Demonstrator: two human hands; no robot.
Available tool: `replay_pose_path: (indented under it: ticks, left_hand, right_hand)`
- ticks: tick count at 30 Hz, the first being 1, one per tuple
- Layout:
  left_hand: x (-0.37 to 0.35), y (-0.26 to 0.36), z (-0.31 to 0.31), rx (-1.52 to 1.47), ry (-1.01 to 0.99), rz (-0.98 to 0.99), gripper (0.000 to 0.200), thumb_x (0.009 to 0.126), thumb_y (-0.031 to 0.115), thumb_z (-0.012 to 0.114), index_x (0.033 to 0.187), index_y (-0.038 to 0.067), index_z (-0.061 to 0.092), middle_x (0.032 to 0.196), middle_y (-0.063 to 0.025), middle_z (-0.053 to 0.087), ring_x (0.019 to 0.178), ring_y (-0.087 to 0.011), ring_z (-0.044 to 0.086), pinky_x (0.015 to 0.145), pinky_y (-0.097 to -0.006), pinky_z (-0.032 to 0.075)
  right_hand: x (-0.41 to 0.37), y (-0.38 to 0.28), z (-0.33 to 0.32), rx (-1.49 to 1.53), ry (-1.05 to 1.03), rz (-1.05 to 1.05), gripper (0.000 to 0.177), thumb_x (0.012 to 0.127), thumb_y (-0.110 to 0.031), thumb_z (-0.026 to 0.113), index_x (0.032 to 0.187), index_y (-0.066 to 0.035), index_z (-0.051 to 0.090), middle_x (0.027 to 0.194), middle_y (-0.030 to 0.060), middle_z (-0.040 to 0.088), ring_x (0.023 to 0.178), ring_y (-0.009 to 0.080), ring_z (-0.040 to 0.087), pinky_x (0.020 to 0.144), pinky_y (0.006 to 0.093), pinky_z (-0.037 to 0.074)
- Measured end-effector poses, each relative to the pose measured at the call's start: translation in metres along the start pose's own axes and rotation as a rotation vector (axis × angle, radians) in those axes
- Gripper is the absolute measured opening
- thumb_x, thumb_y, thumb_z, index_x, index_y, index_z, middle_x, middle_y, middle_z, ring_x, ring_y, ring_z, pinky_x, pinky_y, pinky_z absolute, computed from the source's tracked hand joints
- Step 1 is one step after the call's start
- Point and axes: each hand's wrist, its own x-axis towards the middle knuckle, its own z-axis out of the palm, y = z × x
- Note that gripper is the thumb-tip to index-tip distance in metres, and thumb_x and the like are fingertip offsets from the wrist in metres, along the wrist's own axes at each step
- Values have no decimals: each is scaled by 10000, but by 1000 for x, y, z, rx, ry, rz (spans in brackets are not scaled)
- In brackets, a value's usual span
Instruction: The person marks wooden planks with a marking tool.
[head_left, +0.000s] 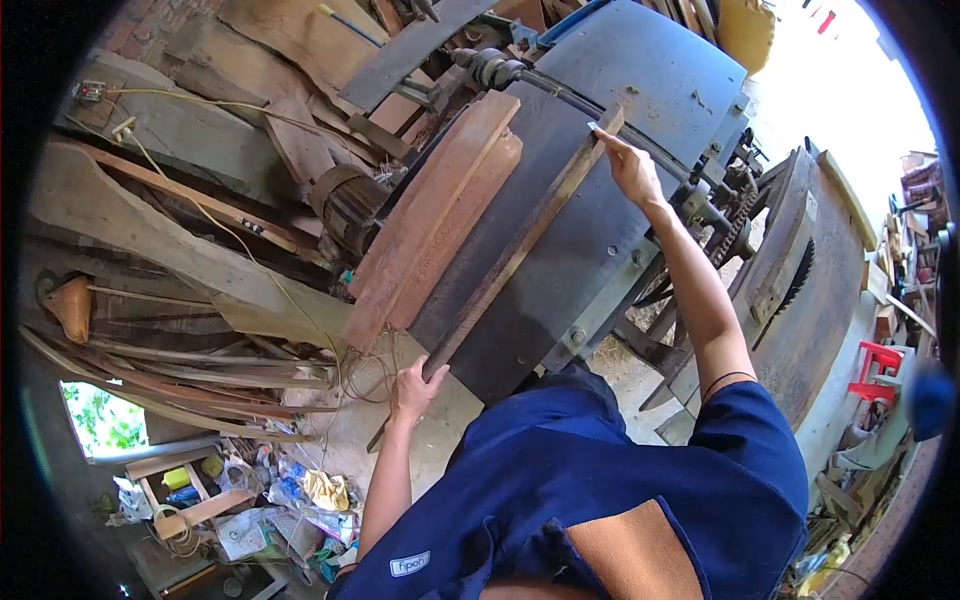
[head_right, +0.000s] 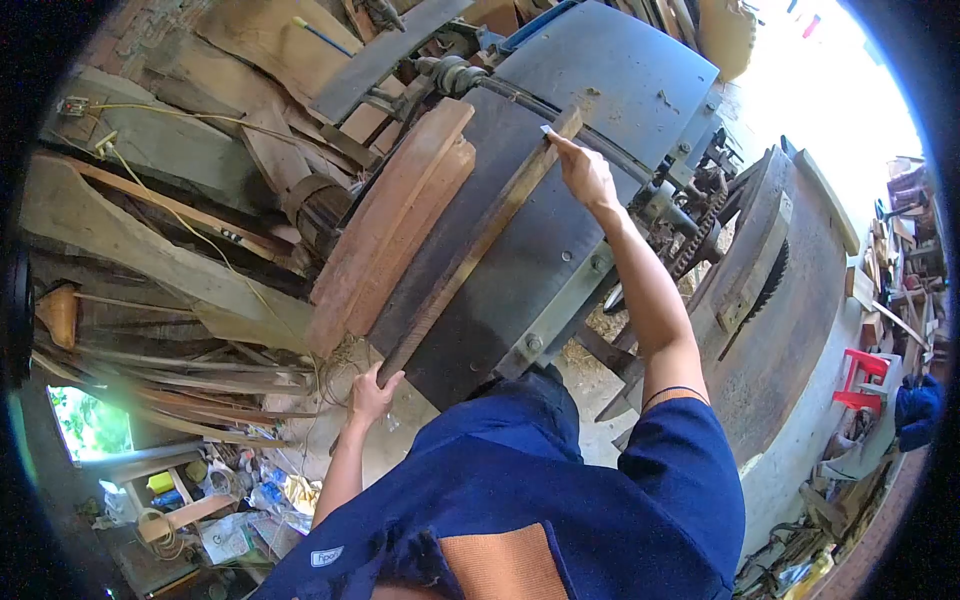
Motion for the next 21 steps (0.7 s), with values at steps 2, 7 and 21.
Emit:
replay_pose_path:
  ticks: [2, 7, 21]
  left_hand:
    - [-4, 2, 1, -3, 39, 24, 592, 894, 486, 710, 1180, -31, 674, 907, -286, 709, 888, -443, 705, 754, -500, 561]
    - [-3, 6, 1, -24, 65, 20, 609, 874, 468, 734, 1145, -74, 679, 917, -328, 692, 899, -453, 702, 792, -489, 557]
    - [-5, 6, 1, -21, 113, 89, 490, 892, 446, 723, 1083, -4, 690, 851, -267, 706, 816, -431, 705, 690, -501, 552]
  right_hand:
    - [-2, 2, 13, -30, 83, 2, 452, 996, -114, 533, 1407, -293, 596, 969, 272, 699, 816, 415, 704, 767, 495, 567]
    - [3, 22, 1, -195, 21, -85, 454, 1004, -114, 514, 1417, -287, 587, 832, 239, 697, 741, 393, 708, 648, 489, 573]
    - [36, 22, 2, -268, 55, 75, 414, 995, -117, 522, 1375, -247, 622, 957, 248, 703, 877, 417, 704, 748, 505, 564]
